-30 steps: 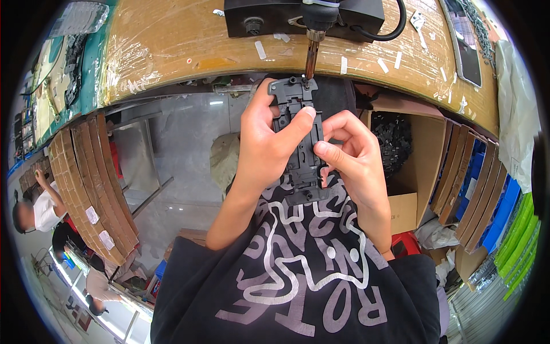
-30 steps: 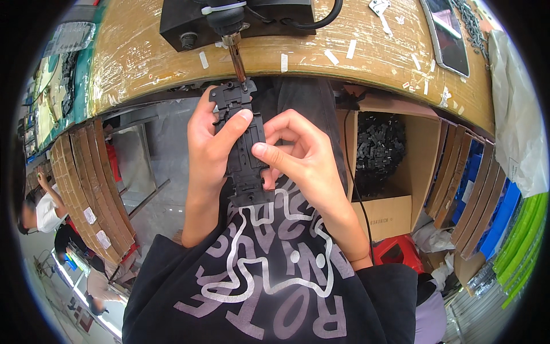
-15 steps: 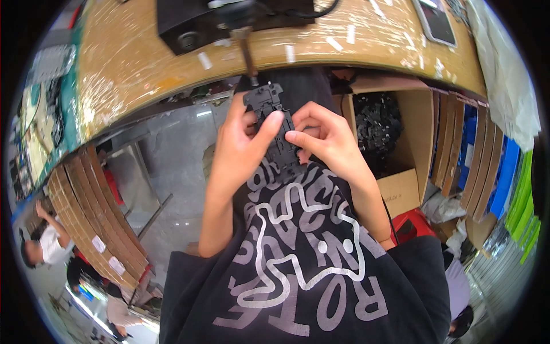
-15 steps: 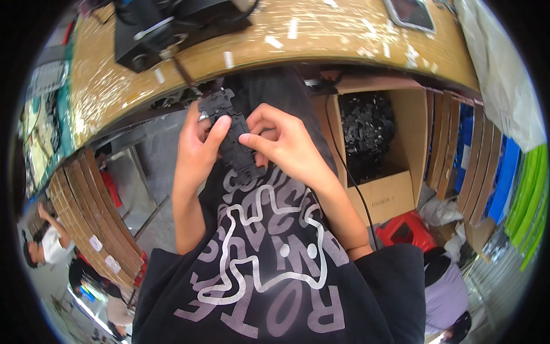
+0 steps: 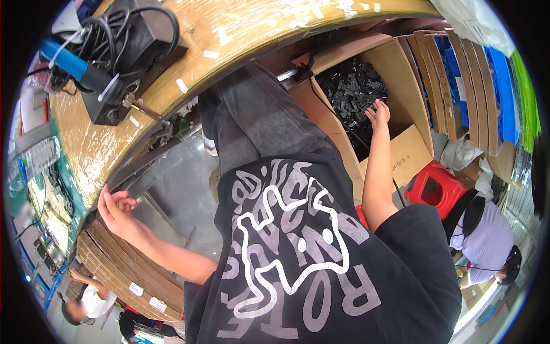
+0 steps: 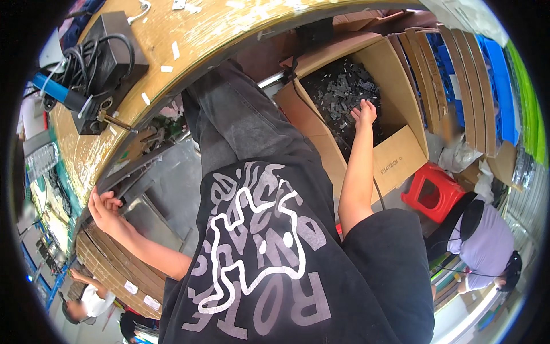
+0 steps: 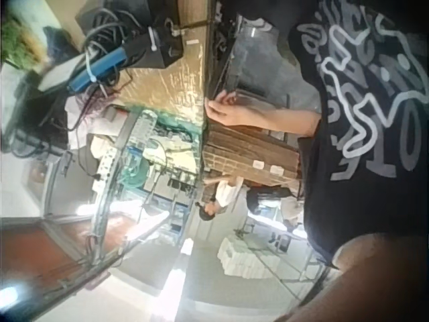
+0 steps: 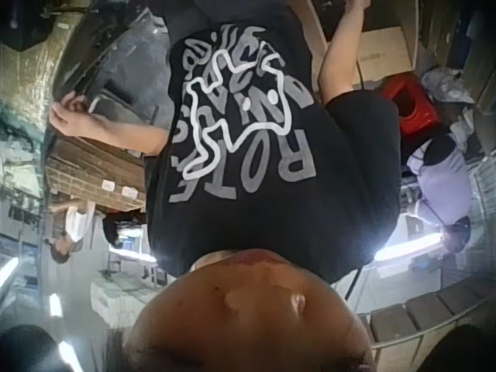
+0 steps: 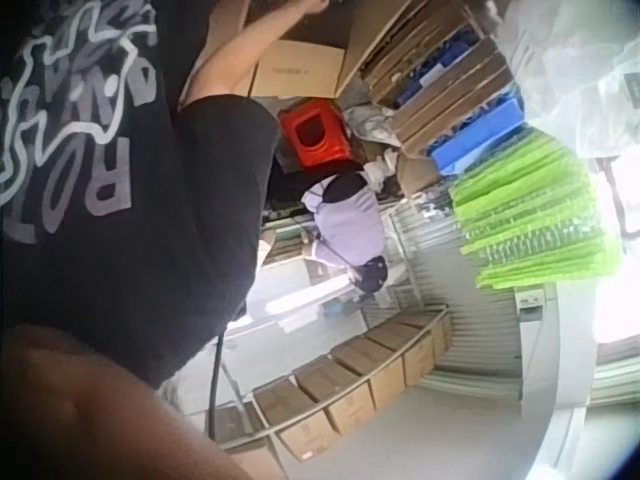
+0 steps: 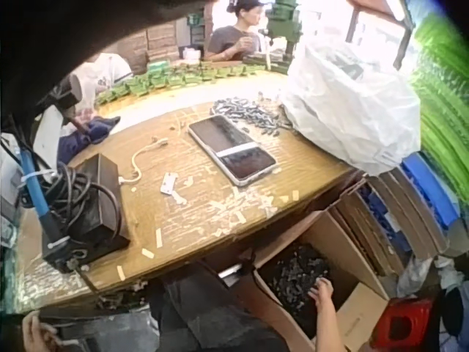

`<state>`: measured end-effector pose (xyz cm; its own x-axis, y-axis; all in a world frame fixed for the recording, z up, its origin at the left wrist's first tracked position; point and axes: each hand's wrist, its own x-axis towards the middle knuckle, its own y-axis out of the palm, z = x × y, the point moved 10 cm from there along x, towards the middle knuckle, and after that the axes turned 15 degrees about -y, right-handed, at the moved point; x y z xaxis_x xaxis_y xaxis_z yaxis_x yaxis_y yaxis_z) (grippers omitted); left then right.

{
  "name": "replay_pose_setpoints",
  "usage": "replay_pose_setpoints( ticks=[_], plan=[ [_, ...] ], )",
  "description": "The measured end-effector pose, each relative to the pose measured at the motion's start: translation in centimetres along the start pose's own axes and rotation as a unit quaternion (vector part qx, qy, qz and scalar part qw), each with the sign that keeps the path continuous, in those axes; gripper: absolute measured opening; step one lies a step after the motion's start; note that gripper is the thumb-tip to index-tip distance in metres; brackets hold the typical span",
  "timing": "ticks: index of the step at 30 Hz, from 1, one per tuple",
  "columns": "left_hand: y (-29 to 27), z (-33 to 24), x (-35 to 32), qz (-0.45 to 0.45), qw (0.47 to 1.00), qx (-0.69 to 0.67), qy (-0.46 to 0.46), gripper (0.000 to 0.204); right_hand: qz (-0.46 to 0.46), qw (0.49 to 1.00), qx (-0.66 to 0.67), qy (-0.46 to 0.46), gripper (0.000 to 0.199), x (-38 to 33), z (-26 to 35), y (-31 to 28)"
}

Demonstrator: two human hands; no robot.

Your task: The person uses a soldering iron to apply heat to small components on a black plastic housing. They repeatedly pick up the housing, position it under the soldering iron, and then place it back on the table. The person handles multiple similar units in a repetitive sequence throughout the clip.

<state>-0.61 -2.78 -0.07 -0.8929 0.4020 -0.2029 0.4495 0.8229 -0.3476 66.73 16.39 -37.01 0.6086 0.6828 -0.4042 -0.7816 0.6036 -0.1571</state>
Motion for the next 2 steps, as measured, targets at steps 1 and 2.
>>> replay_pose_setpoints(
  ticks=[1,2],
  plan=[
    [0.10,-0.49,0.08,-0.003,1.000,-0.006,0.013,0.026,0.012,1.000,-0.012,-0.002,0.043,0.27,0.14,-0.21],
    [0.27,-0.97,0.13,-0.005,1.000,-0.011,0.025,0.026,0.006,1.000,-0.005,-0.004,0.043,0.54,0.30,-0.67]
  ],
)
